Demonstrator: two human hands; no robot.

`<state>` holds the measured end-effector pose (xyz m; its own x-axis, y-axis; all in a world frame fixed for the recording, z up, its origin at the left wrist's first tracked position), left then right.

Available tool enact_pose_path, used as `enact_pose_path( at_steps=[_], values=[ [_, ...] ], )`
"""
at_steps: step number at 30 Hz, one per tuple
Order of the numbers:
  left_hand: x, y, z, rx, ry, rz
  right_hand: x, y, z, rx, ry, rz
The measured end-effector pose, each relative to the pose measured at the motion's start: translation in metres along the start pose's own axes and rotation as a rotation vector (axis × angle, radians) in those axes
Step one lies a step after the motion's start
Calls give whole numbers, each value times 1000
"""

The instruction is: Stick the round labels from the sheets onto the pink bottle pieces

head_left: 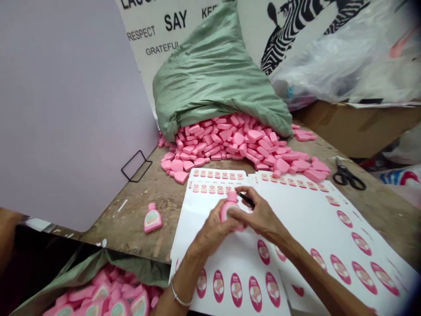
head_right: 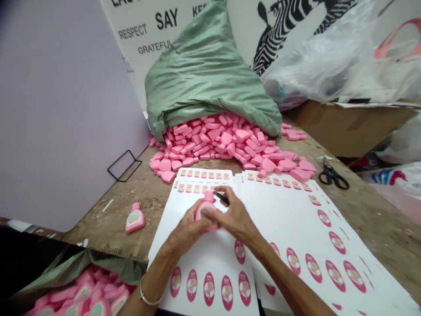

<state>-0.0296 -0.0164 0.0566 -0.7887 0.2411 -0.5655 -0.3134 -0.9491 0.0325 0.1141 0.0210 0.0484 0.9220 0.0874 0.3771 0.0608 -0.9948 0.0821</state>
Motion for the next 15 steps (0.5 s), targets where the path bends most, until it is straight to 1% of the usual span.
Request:
enact_pose_path(
  at_steps=[2, 3, 4, 5, 7, 8, 9, 11, 13, 14, 15],
  values=[
    [-2, 9, 2, -13, 23, -46, -8, -3, 0, 9, -43, -128],
    [0, 15, 3, -15, 43, -62, -10, -6, 1, -1, -34, -167],
    [3, 22, 5, -12, 60, -64, -10, -9, 4, -20, -11, -178],
    [10, 30, 8, -10, 62, -52, -9, -14, 7, -49, 23, -155],
    [30, 47, 15, -28, -4, 40, -3, -26, 14, -105, 99, -50],
    [43, 55, 20, -49, -89, 119, -2, -33, 15, -110, 138, -6],
    [58, 64, 25, -81, -207, 224, -4, -40, 15, -86, 178, 8],
    [89, 78, 37, -155, -493, 472, -18, -56, 8, 23, 276, -21],
    [118, 88, 48, -225, -753, 710, -46, -74, -6, 128, 419, -68],
    [132, 91, 53, -252, -862, 808, -63, -84, -14, 158, 499, -70],
    [145, 93, 57, -277, -955, 879, -82, -94, -22, 176, 596, -67]
  ],
)
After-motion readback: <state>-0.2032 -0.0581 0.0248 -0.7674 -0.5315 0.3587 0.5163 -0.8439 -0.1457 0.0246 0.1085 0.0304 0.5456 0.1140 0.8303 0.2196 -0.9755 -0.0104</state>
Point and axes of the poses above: each hand's wrist, its own y-axis away from the middle knuckle, its own x-axis out of the back of the hand, z = x × y, the point moved 2 cm from there along -y, towards the middle knuckle, and after that the axes turned 7 degrees about -x, right-handed, at the moved point
